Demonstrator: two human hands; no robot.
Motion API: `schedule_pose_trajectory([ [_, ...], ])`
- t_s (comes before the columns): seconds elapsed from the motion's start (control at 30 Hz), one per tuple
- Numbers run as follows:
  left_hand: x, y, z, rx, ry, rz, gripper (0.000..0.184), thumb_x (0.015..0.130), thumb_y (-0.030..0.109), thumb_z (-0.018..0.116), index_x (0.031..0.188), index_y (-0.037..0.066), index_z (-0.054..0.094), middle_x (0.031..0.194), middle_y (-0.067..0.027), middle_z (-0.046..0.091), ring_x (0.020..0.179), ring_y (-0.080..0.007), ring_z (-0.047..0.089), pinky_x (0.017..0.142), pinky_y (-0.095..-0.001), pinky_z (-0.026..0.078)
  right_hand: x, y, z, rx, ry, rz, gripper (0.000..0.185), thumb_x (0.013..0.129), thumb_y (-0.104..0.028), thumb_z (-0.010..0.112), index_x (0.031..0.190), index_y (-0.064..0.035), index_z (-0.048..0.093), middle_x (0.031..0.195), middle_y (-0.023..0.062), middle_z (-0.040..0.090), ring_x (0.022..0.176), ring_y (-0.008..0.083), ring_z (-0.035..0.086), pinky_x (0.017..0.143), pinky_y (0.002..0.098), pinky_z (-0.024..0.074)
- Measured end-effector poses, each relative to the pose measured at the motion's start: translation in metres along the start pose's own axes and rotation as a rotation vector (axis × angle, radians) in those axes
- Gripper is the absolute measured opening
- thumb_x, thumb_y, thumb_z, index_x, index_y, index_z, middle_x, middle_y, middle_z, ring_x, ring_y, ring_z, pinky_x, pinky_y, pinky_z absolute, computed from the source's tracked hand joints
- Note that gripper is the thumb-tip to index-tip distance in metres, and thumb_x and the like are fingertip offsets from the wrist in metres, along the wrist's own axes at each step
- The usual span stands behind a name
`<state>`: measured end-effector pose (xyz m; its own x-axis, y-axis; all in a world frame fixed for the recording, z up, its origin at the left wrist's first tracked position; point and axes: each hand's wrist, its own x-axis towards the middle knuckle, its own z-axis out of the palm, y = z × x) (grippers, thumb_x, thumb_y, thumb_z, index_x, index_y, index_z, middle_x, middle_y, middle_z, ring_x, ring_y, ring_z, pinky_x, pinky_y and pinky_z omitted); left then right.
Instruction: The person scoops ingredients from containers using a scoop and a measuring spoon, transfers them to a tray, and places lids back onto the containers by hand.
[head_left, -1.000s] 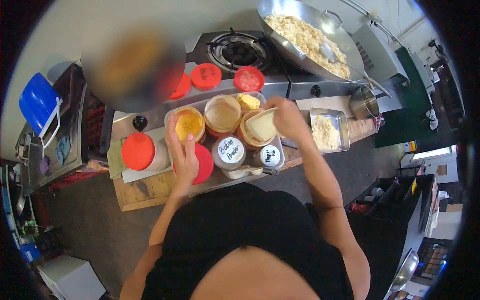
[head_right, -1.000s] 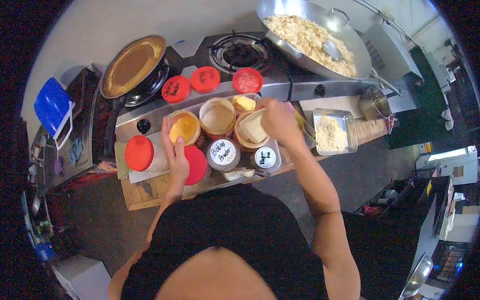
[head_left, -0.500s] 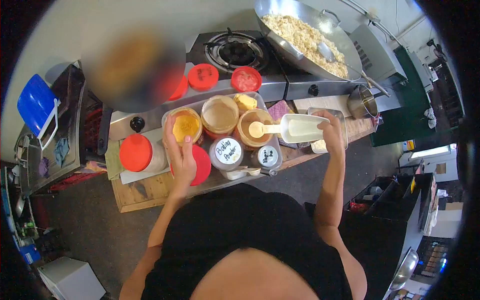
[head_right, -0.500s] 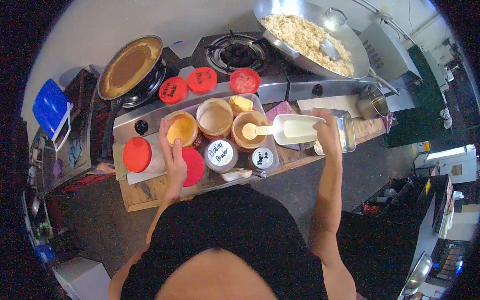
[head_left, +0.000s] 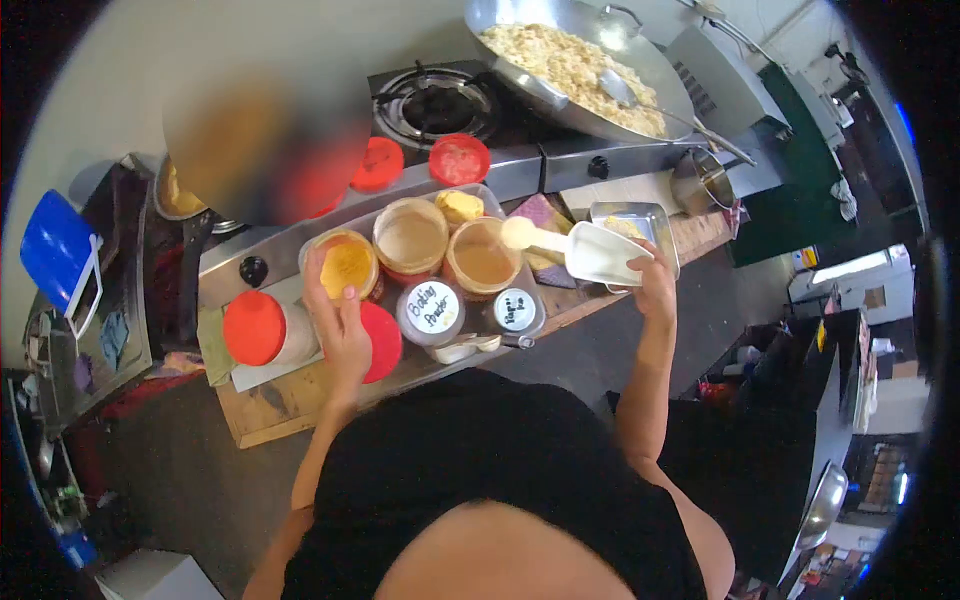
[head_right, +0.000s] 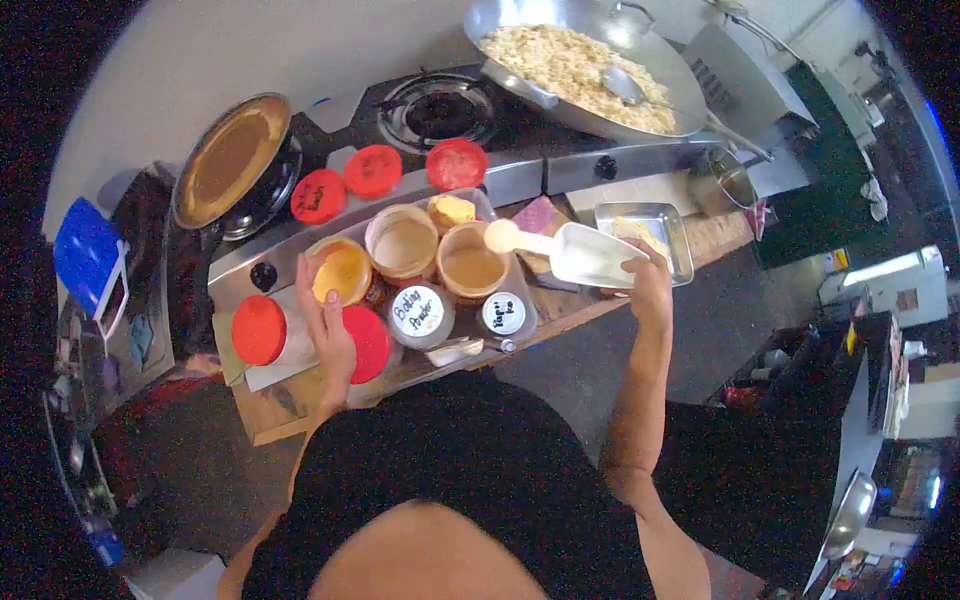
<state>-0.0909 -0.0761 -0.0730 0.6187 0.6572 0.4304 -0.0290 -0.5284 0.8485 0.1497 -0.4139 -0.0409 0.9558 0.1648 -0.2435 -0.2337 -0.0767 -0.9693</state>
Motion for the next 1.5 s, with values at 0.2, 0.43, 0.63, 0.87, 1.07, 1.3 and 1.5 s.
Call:
schedule_pose_trajectory([
  [0.2, 0.0, 0.001, 0.001, -0.026, -0.007, -0.047, 0.056, 0.094, 0.017, 0.04, 0.145, 0.002, 0.021, 0.143, -0.0197, 0.031, 0.133, -0.0286, 0.031, 0.11, -0.0392, 0.022, -0.008, 0.006, -0.072, 0.109, 0.382, -0.228, 0.041, 0.07, -0.001, 0.041, 0.108, 0.009, 0.054, 0.095, 0.0199, 0.062, 0.075, 0.0297, 0.065, 0.056, 0.0365, 0.0578],
  [0.43, 0.002, 0.003, 0.0, -0.016, -0.017, -0.022, 0.056, 0.095, 0.019, 0.039, 0.145, 0.002, 0.02, 0.142, -0.0198, 0.033, 0.132, -0.0289, 0.032, 0.11, -0.0392, 0.023, 0.011, 0.061, -0.08, -1.021, 0.683, -0.816, 0.039, 0.068, 0.013, 0.046, 0.102, -0.0031, 0.056, 0.118, 0.0166, 0.054, 0.111, 0.0368, 0.047, 0.093, 0.0428, 0.0408],
  [0.63, 0.0, 0.001, -0.002, 0.038, -0.01, -0.004, 0.056, 0.095, 0.018, 0.039, 0.145, 0.002, 0.02, 0.141, -0.0195, 0.034, 0.132, -0.0288, 0.032, 0.109, -0.0393, 0.023, -0.006, 0.064, -0.06, -1.178, 0.674, -0.864, 0.04, 0.068, 0.015, 0.047, 0.103, -0.001, 0.055, 0.124, 0.0154, 0.05, 0.114, 0.0353, 0.044, 0.093, 0.0427, 0.0412],
  [0.87, 0.001, 0.002, -0.001, 0.002, -0.015, -0.045, 0.055, 0.095, 0.017, 0.039, 0.144, 0.002, 0.021, 0.142, -0.0185, 0.032, 0.132, -0.0286, 0.031, 0.109, -0.0395, 0.023, 0.0, 0.051, -0.094, -0.464, 0.984, -0.627, 0.033, 0.069, 0.007, 0.045, 0.1, 0.0037, 0.057, 0.102, 0.0173, 0.06, 0.094, 0.0327, 0.058, 0.085, 0.0403, 0.0477],
  [1.07, 0.002, 0.002, -0.002, -0.033, 0.018, -0.003, 0.049, 0.092, 0.011, 0.042, 0.138, -0.002, 0.03, 0.141, -0.0195, 0.034, 0.131, -0.0327, 0.031, 0.108, -0.0412, 0.023, -0.026, -0.013, -0.042, -0.041, 0.317, -0.329, 0.039, 0.069, 0.001, 0.044, 0.104, 0.0061, 0.059, 0.097, 0.0147, 0.064, 0.082, 0.0228, 0.062, 0.076, 0.0294, 0.0492],
  [1.3, 0.001, -0.003, -0.001, -0.011, 0.036, 0.011, 0.051, 0.093, 0.013, 0.042, 0.14, 0.0, 0.027, 0.14, -0.0188, 0.035, 0.131, -0.0309, 0.032, 0.108, -0.0399, 0.023, -0.041, -0.064, 0.114, -0.802, -0.231, -0.852, 0.033, 0.067, 0.007, 0.043, 0.094, -0.001, 0.061, 0.09, 0.013, 0.062, 0.093, 0.0274, 0.059, 0.084, 0.0365, 0.0443],
  [1.5, 0.0, -0.004, 0.0, -0.024, 0.053, 0.004, 0.054, 0.094, 0.014, 0.041, 0.143, 0.0, 0.023, 0.142, -0.0181, 0.033, 0.131, -0.029, 0.032, 0.109, -0.0392, 0.023, -0.043, -0.037, 0.183, -1.358, -0.387, -1.108, 0.029, 0.073, -0.004, 0.055, 0.102, -0.0052, 0.06, 0.098, 0.0102, 0.06, 0.098, 0.0271, 0.057, 0.075, 0.0388, 0.0504],
])
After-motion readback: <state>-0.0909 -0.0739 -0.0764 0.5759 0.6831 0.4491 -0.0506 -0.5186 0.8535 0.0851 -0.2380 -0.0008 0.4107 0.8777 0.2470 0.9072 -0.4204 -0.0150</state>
